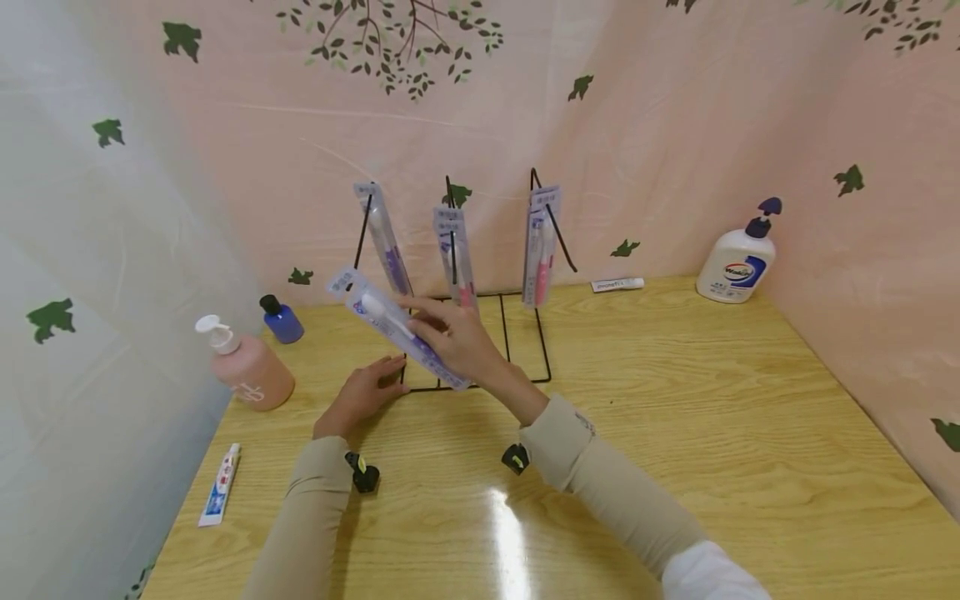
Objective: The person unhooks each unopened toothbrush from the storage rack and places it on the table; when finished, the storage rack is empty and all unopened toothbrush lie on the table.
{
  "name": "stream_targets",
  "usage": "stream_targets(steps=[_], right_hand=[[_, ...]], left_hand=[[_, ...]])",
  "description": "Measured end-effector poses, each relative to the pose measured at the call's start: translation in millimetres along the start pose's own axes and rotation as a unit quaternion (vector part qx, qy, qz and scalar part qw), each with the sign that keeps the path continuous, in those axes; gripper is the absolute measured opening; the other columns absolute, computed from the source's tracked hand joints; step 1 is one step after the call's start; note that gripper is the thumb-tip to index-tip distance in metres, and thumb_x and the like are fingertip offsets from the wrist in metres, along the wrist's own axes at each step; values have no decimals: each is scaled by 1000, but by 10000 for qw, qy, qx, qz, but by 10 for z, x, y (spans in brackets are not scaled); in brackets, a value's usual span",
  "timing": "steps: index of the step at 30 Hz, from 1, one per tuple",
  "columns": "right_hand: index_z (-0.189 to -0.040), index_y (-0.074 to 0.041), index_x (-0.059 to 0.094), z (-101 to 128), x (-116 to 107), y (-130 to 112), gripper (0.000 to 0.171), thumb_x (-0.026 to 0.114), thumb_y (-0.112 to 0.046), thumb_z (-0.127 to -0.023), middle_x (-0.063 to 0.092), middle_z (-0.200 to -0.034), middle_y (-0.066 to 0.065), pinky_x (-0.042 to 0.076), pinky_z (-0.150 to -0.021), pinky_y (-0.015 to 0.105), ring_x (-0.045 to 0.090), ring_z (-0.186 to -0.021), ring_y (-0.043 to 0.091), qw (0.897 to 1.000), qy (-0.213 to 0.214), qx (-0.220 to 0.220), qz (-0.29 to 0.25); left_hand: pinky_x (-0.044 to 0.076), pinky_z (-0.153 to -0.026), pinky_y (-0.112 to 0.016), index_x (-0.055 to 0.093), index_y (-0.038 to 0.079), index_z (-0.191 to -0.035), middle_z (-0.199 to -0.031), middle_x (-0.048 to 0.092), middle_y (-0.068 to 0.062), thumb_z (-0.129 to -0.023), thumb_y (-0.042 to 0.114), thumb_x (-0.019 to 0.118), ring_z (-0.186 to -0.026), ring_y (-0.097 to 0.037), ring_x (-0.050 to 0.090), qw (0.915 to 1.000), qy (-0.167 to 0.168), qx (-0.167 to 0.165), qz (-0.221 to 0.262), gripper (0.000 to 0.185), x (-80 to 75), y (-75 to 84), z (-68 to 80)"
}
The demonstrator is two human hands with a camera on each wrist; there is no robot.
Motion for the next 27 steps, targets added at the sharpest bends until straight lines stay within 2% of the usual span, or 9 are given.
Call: stream_targets(steps=[7, 13, 27], right_hand=[[-130, -15, 62, 37, -18, -65, 33, 56, -15, -97, 72, -96, 9, 54, -58, 21, 67, -72, 8, 9999, 17, -148, -13], [-129, -16, 62, 102, -64, -99, 32, 56, -15, -97, 73, -96, 8, 55, -60, 21, 69, -75, 10, 9997, 22, -236, -39], [-126, -11, 64, 395, -296, 79, 30, 58, -13, -96, 73, -98, 12, 57, -65, 24, 71, -80, 17, 9996, 222, -184, 27]], left_hand=[[30, -111, -57, 43, 10, -144, -149, 38, -21, -92, 25, 64, -137, -40, 35, 9999, 72, 26, -92, 58, -14, 7, -5], [29, -112, -56, 44, 10, -144, -149, 38, -18, -93, 28, 64, -139, -40, 33, 10000, 45, -63, -17, 58, -9, 4, -3], [29, -112, -56, 46, 6, -142, -148, 41, -17, -92, 28, 64, -139, -39, 34, 9998, 63, -3, -176, 57, 1, 14, -9]])
Point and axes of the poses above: each hand's wrist, its own z-axis away from the middle knuckle, its own x-axis out of the palm, y = z × x, the point moved 9 cm from there along -z, towards the middle knuckle
